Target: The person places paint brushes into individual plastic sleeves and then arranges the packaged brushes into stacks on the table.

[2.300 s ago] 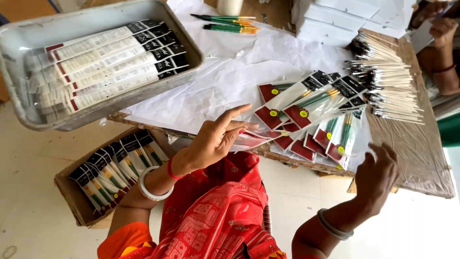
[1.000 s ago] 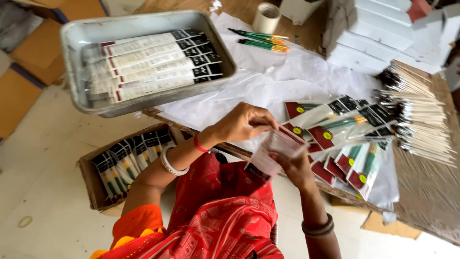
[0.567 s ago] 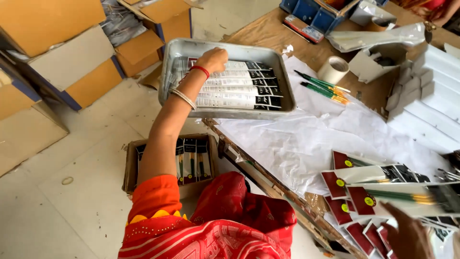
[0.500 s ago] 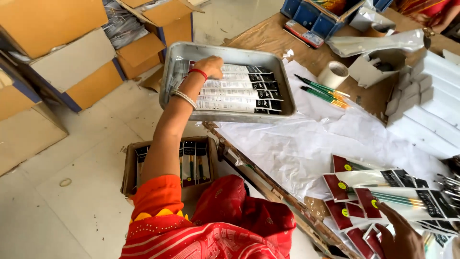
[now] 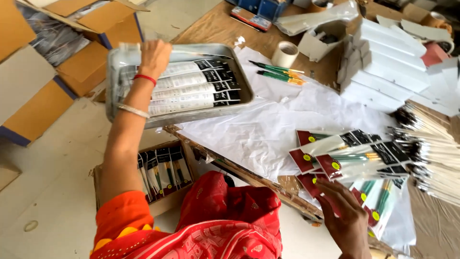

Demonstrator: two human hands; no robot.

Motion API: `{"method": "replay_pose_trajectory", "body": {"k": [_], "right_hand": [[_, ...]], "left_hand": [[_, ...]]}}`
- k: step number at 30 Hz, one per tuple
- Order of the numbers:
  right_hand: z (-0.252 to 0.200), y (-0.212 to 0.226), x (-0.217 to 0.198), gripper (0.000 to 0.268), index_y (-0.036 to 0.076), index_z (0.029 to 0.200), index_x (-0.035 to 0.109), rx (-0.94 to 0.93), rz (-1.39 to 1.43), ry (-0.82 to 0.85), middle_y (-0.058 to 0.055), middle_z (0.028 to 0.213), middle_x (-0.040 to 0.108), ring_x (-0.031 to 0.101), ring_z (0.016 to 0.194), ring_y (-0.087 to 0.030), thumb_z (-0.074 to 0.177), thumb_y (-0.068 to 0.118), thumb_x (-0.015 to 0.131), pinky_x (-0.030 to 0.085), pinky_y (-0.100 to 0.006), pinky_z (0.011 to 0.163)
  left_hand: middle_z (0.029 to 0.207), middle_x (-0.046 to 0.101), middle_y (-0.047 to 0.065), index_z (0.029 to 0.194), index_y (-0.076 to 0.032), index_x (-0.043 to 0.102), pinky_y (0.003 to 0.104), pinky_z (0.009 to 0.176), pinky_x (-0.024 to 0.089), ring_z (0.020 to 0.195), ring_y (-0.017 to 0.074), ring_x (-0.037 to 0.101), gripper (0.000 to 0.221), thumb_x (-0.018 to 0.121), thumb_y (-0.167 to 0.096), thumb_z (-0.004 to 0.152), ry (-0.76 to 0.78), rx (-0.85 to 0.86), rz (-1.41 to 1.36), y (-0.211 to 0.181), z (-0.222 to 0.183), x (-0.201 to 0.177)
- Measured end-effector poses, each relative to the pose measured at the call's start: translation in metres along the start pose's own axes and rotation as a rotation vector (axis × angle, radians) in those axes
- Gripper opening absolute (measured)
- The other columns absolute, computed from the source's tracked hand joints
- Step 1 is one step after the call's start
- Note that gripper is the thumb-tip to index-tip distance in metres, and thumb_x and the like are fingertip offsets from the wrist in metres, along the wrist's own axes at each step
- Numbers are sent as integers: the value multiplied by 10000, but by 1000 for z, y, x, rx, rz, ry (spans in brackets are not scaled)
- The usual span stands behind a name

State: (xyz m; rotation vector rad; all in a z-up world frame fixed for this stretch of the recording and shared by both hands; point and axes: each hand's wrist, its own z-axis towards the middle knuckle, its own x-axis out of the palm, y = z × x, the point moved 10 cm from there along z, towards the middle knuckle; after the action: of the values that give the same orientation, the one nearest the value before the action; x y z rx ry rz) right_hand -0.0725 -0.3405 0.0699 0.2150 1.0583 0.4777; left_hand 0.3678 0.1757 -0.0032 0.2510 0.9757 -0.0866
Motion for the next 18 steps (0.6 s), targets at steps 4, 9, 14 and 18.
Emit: {"method": "replay_pose_trajectory", "body": {"k": [4, 9, 14, 18], "right_hand": [[11, 36, -27, 387, 84, 1283, 690, -162, 200, -187, -129, 1330, 707, 660, 1335, -282, 898, 44, 695, 497, -406, 1212], [38, 42, 49, 622, -47, 1429, 479, -20, 946, 158, -180, 1425, 596, 559, 1360, -259, 895, 148, 730, 428, -397, 1178], [-22, -22, 162, 391, -83, 1180, 642, 332, 1112, 377, -143, 1026, 765, 701, 918, -163, 874, 55, 841, 597, -318, 793], [-38, -46, 156, 240, -41, 1110, 706, 437, 1127, 126, -57, 985, 798, 711, 843, -92, 888, 19, 771, 588, -258, 763]], "left_hand": [[1234, 756, 30, 1112, -115, 759, 455, 1201, 449, 1283, 207, 653, 116, 741, -63, 1010, -633, 432, -19, -135, -20, -206], [1268, 722, 73, 1139, -90, 741, 437, 1177, 472, 1269, 238, 639, 148, 788, -83, 1000, -749, 968, -435, -324, -154, -284], [1370, 681, 82, 1273, -70, 708, 431, 1174, 445, 1306, 251, 620, 286, 724, -81, 987, -682, 1101, -708, -378, -201, -292], [1347, 663, 214, 1362, 33, 626, 405, 1124, 488, 1264, 331, 618, 461, 670, -39, 909, -326, 533, -1282, -354, -149, -255]]}}
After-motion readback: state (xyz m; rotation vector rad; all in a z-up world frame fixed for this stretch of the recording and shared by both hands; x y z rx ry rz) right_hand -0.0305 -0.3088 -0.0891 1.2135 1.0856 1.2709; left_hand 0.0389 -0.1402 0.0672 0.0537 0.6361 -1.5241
